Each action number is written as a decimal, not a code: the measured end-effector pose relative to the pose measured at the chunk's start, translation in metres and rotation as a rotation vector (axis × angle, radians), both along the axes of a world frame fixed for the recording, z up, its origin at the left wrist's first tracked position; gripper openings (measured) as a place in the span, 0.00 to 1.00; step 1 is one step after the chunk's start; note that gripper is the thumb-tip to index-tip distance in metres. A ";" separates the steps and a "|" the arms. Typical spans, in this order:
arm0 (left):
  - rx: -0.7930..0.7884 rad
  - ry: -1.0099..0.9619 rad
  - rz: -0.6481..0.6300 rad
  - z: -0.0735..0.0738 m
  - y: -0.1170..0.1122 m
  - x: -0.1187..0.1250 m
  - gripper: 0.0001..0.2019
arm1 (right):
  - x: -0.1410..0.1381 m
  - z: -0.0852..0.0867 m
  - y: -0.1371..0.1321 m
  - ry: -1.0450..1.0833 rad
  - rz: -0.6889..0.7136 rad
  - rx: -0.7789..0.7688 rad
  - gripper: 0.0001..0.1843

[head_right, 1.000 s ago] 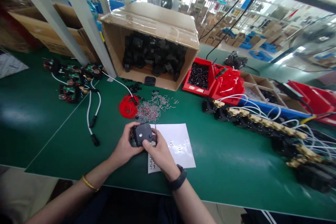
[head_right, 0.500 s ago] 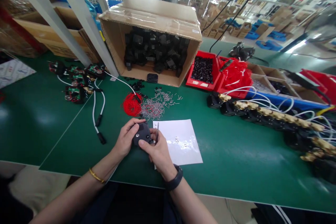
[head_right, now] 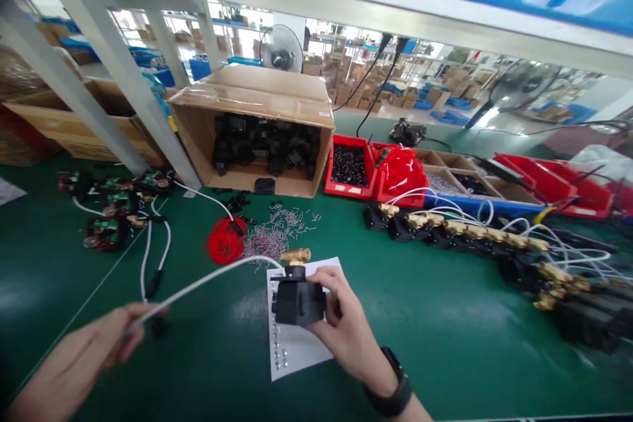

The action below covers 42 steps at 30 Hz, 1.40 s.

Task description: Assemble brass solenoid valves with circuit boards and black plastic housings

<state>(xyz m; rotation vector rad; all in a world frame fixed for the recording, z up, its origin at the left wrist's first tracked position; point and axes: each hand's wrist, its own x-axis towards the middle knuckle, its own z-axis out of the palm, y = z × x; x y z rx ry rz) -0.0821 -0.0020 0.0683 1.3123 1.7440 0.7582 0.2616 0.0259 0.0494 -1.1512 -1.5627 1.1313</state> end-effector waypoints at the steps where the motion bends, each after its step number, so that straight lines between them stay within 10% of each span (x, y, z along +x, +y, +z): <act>1: 0.122 0.226 0.052 0.008 0.010 -0.005 0.23 | 0.001 -0.008 0.002 -0.178 -0.031 0.149 0.20; 6: 0.589 0.636 -0.026 0.023 0.079 0.008 0.21 | -0.011 -0.048 0.003 -0.779 0.135 0.571 0.21; 13: 0.245 0.582 -0.339 0.021 0.129 0.023 0.18 | 0.012 -0.036 -0.016 -0.785 0.209 0.540 0.19; 17: 0.318 0.613 -0.576 0.025 0.166 0.085 0.11 | 0.022 -0.024 0.059 -0.666 -0.240 0.079 0.08; 22: 0.198 0.625 -0.650 0.004 0.198 0.161 0.12 | 0.011 -0.027 0.148 -0.755 -0.298 -0.009 0.05; 29: 0.115 0.503 -0.538 -0.025 0.194 0.167 0.14 | -0.002 -0.045 0.159 -0.758 -0.212 0.032 0.06; 35: 0.275 0.134 -0.329 -0.005 0.189 0.147 0.08 | 0.006 -0.032 0.119 -0.510 -0.149 -0.041 0.06; 42: 0.275 -0.393 0.012 0.000 0.095 0.102 0.10 | 0.001 -0.036 0.040 0.193 -0.008 -0.561 0.11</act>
